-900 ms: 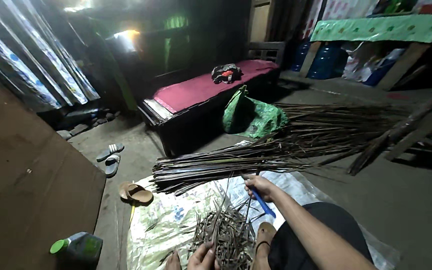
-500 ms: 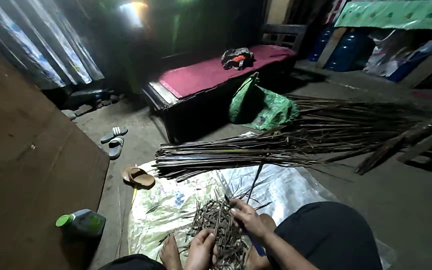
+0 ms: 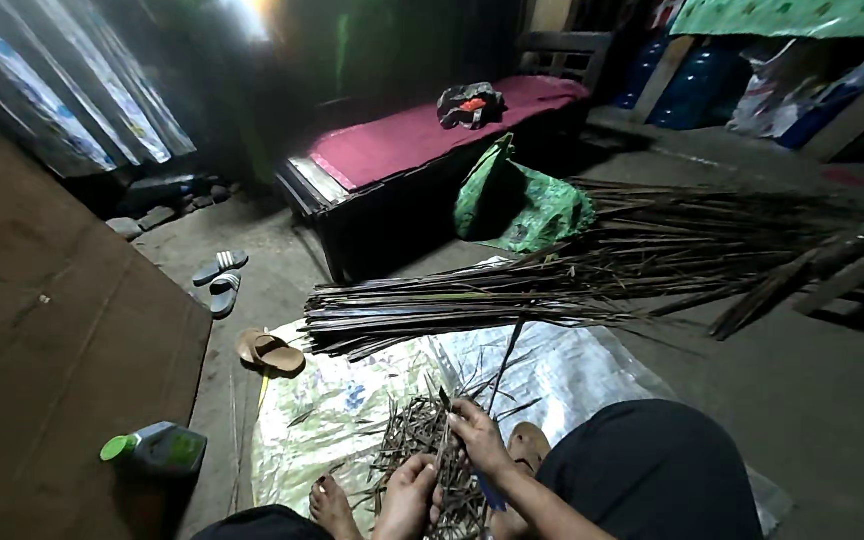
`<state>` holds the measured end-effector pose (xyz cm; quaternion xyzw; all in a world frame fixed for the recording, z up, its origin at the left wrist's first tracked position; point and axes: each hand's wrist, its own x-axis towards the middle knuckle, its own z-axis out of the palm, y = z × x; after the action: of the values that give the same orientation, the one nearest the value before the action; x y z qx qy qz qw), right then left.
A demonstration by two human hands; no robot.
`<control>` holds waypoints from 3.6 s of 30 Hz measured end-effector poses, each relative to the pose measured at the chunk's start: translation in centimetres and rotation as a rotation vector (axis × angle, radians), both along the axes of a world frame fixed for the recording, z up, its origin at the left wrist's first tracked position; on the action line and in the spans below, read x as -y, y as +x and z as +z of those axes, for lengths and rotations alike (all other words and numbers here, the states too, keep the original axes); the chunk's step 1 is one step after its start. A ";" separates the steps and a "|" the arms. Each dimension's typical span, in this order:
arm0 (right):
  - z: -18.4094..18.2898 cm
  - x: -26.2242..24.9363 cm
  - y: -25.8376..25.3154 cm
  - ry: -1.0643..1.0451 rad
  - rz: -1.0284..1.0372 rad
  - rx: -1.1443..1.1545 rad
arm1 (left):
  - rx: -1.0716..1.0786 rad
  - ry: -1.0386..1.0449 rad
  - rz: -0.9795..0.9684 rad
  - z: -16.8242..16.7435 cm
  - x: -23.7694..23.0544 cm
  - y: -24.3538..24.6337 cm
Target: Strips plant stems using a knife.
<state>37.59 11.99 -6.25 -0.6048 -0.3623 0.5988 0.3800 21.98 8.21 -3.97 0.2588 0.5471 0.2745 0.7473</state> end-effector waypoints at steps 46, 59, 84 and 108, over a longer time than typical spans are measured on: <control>1.4 -4.7 5.8 -0.033 -0.269 -0.033 | 0.029 -0.043 -0.093 0.2 0.1 -0.6; 1.6 -3.0 1.0 -0.226 0.262 0.136 | 0.087 -0.097 -0.042 0.5 1.3 -1.2; -0.6 -0.7 1.9 -0.032 0.694 0.834 | 0.102 -0.114 -0.029 -0.6 1.0 -0.1; -3.1 -2.2 3.2 -0.185 0.309 0.649 | 0.036 -0.064 -0.075 -1.5 1.1 0.6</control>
<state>40.79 14.23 -9.36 -0.7331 -0.4951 0.4566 0.0942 22.56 7.09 -5.52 0.2502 0.5319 0.2335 0.7745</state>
